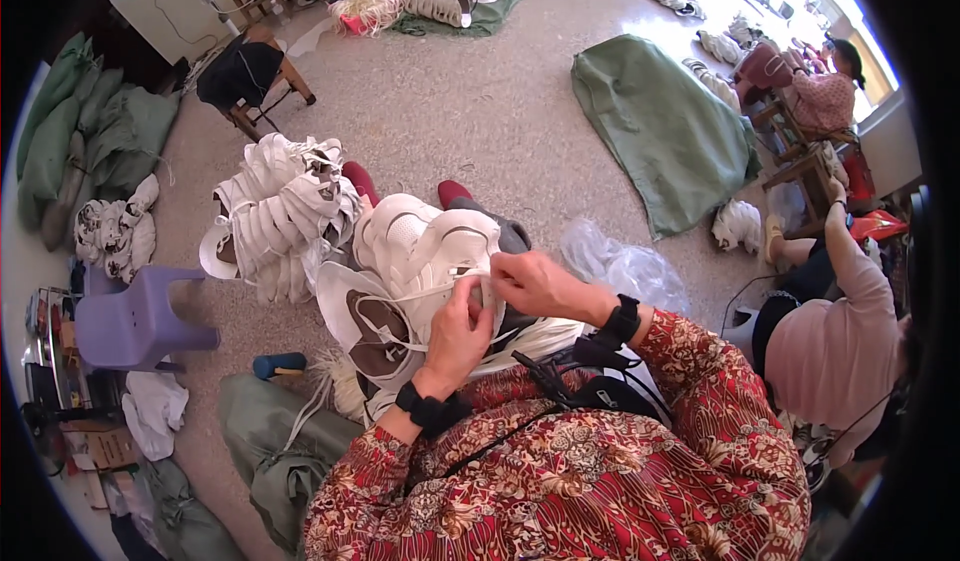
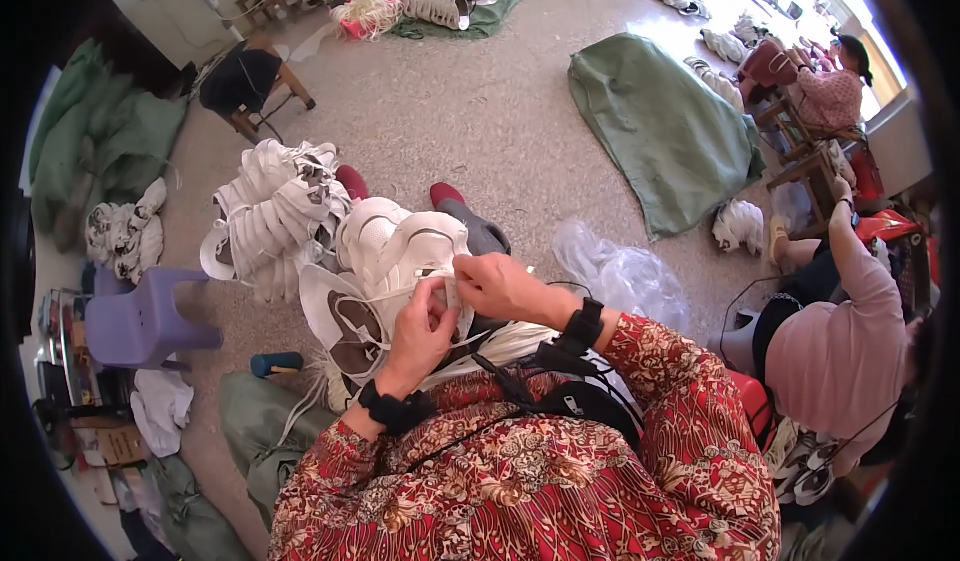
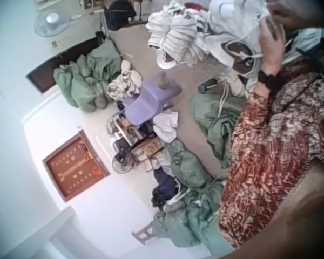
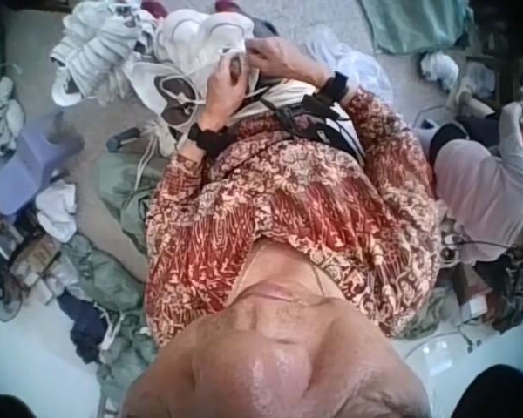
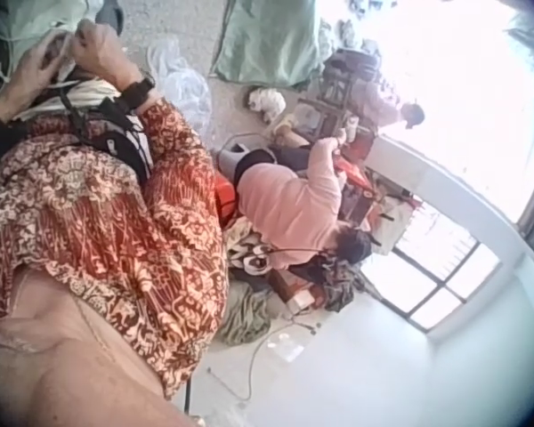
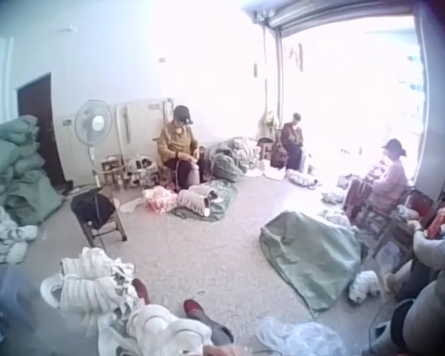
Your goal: Manually lacing and assembling shoe components in a manufacturing setting.
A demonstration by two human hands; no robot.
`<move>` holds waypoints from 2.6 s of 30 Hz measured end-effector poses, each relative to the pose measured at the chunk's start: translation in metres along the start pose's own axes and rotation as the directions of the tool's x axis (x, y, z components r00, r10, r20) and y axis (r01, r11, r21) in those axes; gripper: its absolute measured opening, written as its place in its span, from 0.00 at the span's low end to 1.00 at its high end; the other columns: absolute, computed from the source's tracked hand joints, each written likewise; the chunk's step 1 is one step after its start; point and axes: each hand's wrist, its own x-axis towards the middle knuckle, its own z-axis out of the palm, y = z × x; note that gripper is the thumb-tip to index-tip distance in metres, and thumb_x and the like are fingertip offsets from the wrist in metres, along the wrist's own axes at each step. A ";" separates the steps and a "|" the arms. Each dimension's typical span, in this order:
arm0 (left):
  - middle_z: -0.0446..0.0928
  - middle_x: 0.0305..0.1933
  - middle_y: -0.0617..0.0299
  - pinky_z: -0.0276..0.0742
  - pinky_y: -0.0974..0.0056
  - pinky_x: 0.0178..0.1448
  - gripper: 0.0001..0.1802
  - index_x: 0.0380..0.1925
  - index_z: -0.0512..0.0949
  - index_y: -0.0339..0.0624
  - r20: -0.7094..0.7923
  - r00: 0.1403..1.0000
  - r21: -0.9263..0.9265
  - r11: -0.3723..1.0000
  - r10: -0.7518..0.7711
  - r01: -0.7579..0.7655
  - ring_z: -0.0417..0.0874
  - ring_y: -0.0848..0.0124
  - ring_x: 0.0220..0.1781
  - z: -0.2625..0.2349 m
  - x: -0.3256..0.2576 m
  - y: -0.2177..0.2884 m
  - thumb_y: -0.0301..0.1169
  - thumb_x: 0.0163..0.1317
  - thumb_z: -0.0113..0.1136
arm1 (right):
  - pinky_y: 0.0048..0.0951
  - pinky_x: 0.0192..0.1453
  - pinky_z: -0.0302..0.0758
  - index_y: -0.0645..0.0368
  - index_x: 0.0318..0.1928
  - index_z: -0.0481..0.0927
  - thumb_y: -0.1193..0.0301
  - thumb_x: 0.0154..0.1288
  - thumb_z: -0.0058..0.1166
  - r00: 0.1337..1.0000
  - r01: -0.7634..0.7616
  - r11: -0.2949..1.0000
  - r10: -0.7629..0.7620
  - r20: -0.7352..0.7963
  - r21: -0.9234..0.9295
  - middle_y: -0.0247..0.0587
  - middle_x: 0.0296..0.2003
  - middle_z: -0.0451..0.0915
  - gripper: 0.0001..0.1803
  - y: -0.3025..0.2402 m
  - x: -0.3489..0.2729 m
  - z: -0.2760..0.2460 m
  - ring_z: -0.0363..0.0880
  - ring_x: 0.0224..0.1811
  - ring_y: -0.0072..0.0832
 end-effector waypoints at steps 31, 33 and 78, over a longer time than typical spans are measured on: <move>0.76 0.31 0.60 0.79 0.50 0.53 0.06 0.35 0.76 0.40 -0.107 0.991 -0.433 0.894 0.074 -0.114 0.80 0.64 0.37 -0.153 -0.081 0.019 0.31 0.65 0.60 | 0.41 0.46 0.74 0.60 0.41 0.73 0.68 0.59 0.62 0.992 -0.048 0.996 0.057 -0.114 0.079 0.48 0.38 0.75 0.15 -0.010 -0.002 0.005 0.77 0.42 0.47; 0.75 0.32 0.59 0.78 0.51 0.52 0.06 0.36 0.77 0.40 -0.098 0.983 -0.224 0.959 0.155 -0.173 0.79 0.62 0.38 -0.142 -0.075 0.019 0.30 0.63 0.61 | 0.40 0.49 0.74 0.60 0.39 0.75 0.71 0.60 0.62 0.978 0.106 0.994 -0.097 -0.185 0.038 0.46 0.39 0.75 0.11 0.000 0.002 0.008 0.76 0.46 0.44; 0.75 0.41 0.52 0.74 0.56 0.49 0.17 0.43 0.76 0.35 0.128 0.924 0.612 0.705 0.360 -0.359 0.78 0.54 0.45 -0.072 -0.034 0.046 0.28 0.53 0.68 | 0.39 0.58 0.73 0.62 0.52 0.74 0.70 0.61 0.61 0.994 0.071 0.996 -0.066 -0.086 0.055 0.47 0.46 0.76 0.20 0.004 -0.016 0.011 0.77 0.51 0.42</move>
